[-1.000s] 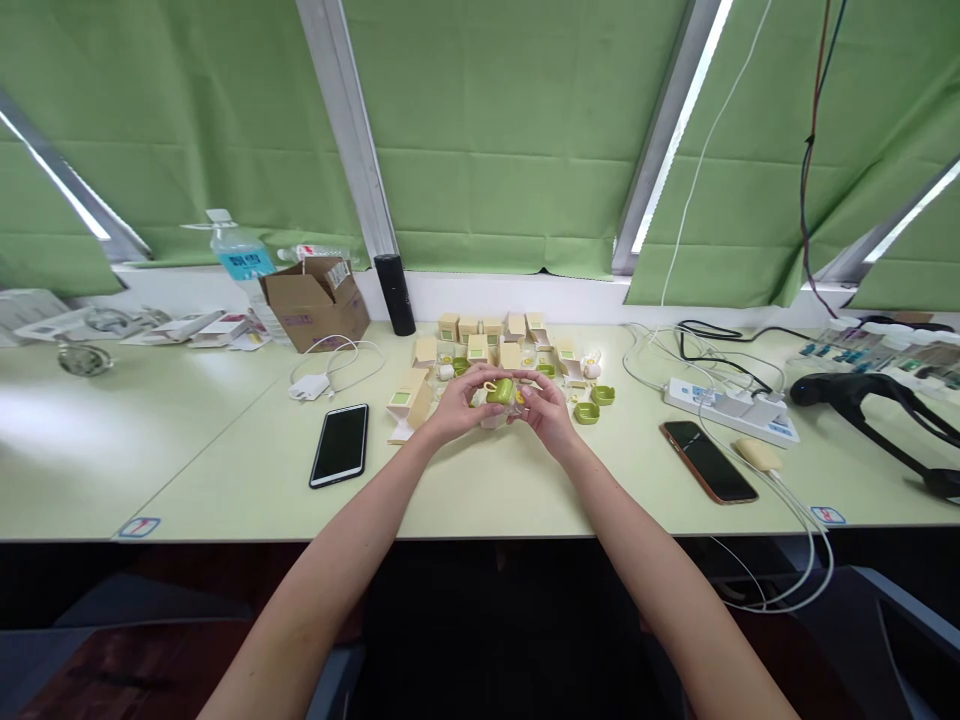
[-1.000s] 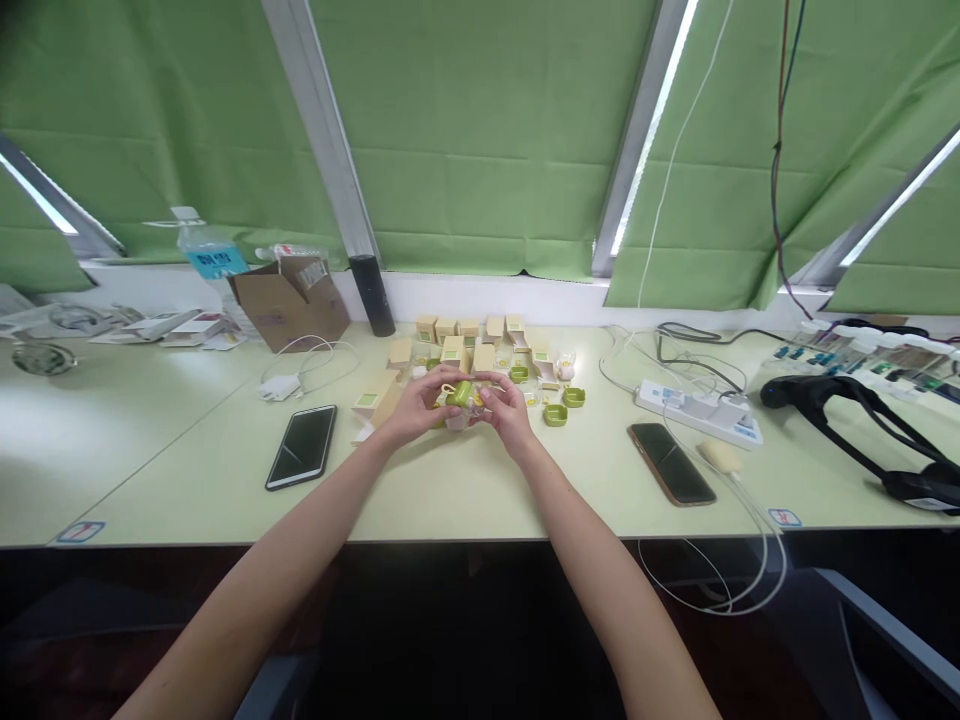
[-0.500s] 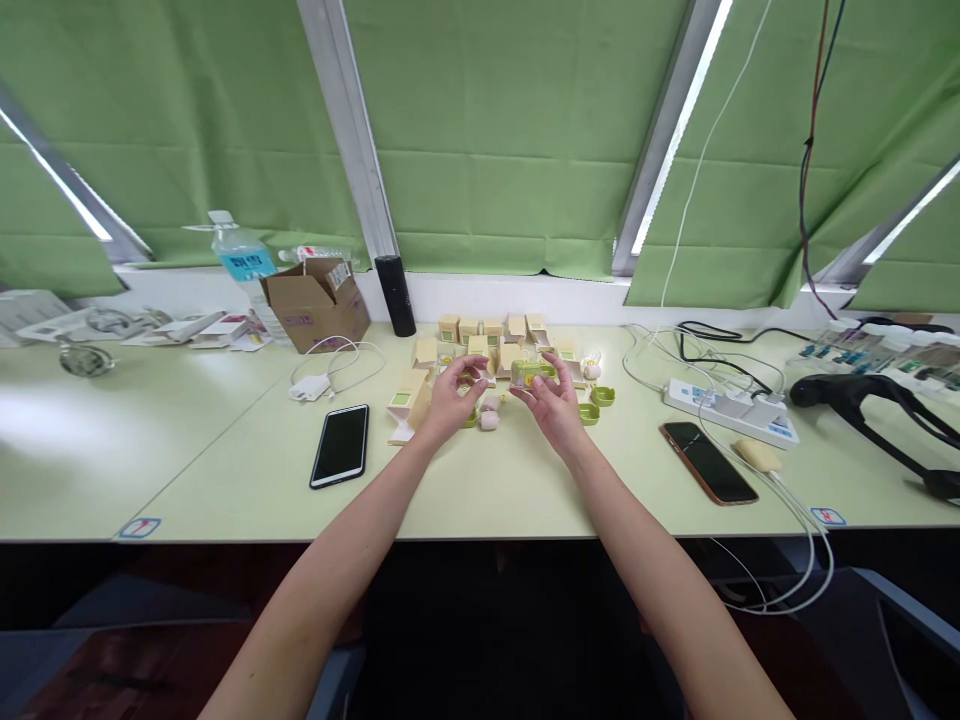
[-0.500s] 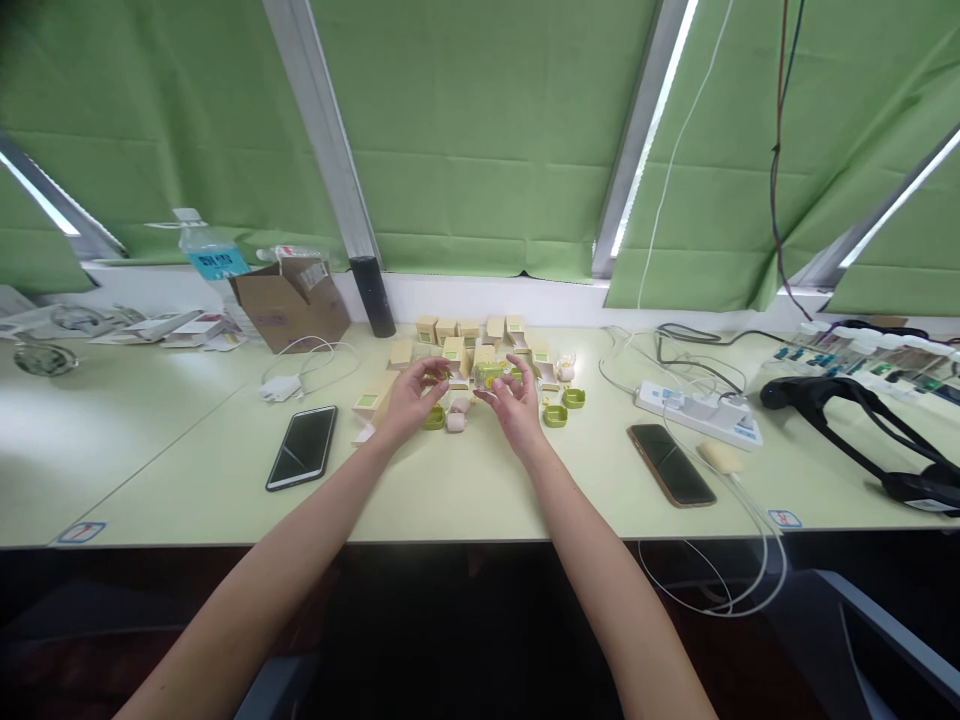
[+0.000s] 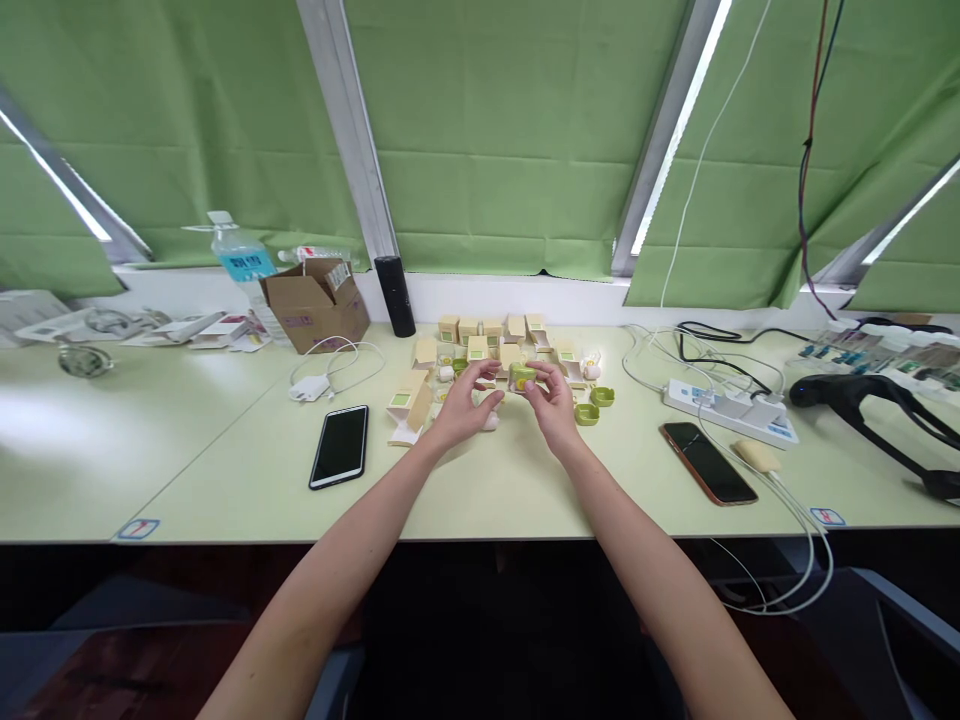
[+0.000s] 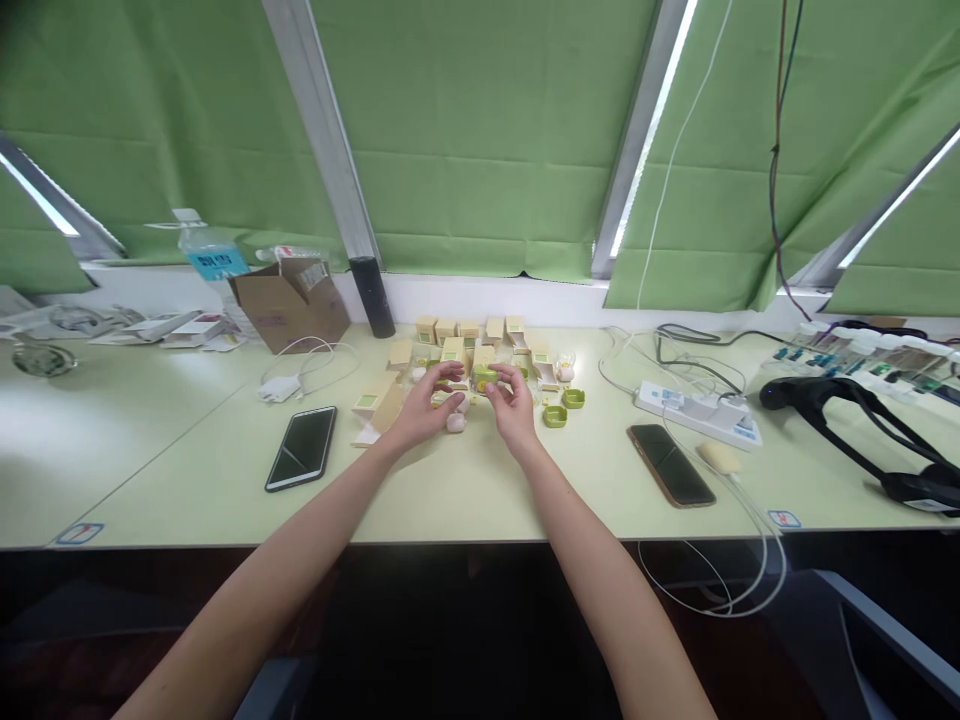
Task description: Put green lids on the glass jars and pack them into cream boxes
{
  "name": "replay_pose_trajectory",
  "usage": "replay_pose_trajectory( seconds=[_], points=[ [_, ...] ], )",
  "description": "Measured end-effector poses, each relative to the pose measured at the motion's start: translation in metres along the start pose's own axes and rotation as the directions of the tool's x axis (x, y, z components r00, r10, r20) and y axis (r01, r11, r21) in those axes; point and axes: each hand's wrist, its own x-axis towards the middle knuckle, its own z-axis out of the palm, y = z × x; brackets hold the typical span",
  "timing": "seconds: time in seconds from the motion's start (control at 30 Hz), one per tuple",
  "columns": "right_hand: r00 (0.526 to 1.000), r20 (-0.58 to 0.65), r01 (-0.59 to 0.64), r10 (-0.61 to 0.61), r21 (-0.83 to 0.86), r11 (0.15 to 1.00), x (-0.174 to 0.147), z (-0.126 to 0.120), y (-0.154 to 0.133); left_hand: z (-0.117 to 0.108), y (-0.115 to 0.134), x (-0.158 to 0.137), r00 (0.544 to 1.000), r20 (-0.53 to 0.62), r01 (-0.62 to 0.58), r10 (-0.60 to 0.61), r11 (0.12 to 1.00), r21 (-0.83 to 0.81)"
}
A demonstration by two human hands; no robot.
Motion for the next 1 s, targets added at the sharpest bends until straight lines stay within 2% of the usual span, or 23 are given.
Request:
replay_pose_trajectory(
  seconds=[0.13, 0.27, 0.37, 0.43, 0.53, 0.6, 0.7, 0.83, 0.93, 1.0],
  points=[
    [0.999, 0.033, 0.024, -0.022, -0.048, 0.999, -0.001, 0.002, 0.000, 0.000, 0.000, 0.000, 1.000, 0.003, -0.024, 0.024, 1.000, 0.008],
    [0.999, 0.039, -0.007, 0.012, -0.131, 0.991, -0.004, 0.000, -0.001, -0.003, -0.002, 0.001, 0.998, -0.070, 0.005, -0.003, 0.999, 0.039],
    [0.998, 0.047, -0.019, 0.032, -0.264, 0.964, -0.008, -0.010, -0.002, -0.005, -0.003, 0.002, 0.989, -0.140, 0.050, -0.041, 0.997, 0.061],
    [0.997, 0.072, 0.011, 0.021, -0.414, 0.910, -0.012, -0.021, -0.003, -0.006, -0.004, 0.003, 0.982, -0.183, 0.065, -0.053, 0.996, 0.065],
    [0.992, 0.127, 0.071, 0.014, -0.639, 0.766, -0.016, -0.039, -0.003, -0.006, -0.007, 0.003, 0.976, -0.209, 0.071, -0.054, 0.995, 0.073],
    [0.989, 0.143, 0.074, 0.040, -0.711, 0.700, -0.019, -0.046, -0.002, -0.006, -0.008, 0.003, 0.977, -0.207, 0.074, -0.053, 0.993, 0.094],
    [0.984, 0.141, 0.029, 0.111, -0.736, 0.677, -0.023, -0.049, -0.002, -0.007, -0.010, 0.004, 0.978, -0.202, 0.070, -0.041, 0.988, 0.138],
    [0.964, 0.174, 0.008, 0.200, -0.771, 0.637, -0.029, -0.044, -0.006, -0.004, -0.011, 0.015, 0.992, -0.125, 0.014, 0.023, 0.958, 0.287],
    [0.966, 0.185, 0.035, 0.181, -0.786, 0.617, -0.037, -0.042, -0.010, 0.004, -0.012, 0.037, 0.998, 0.010, -0.062, 0.064, 0.898, 0.435],
    [0.974, 0.165, 0.039, 0.152, -0.792, 0.609, -0.045, -0.043, -0.012, 0.013, -0.014, 0.058, 0.995, 0.091, -0.076, 0.033, 0.855, 0.513]
  ],
)
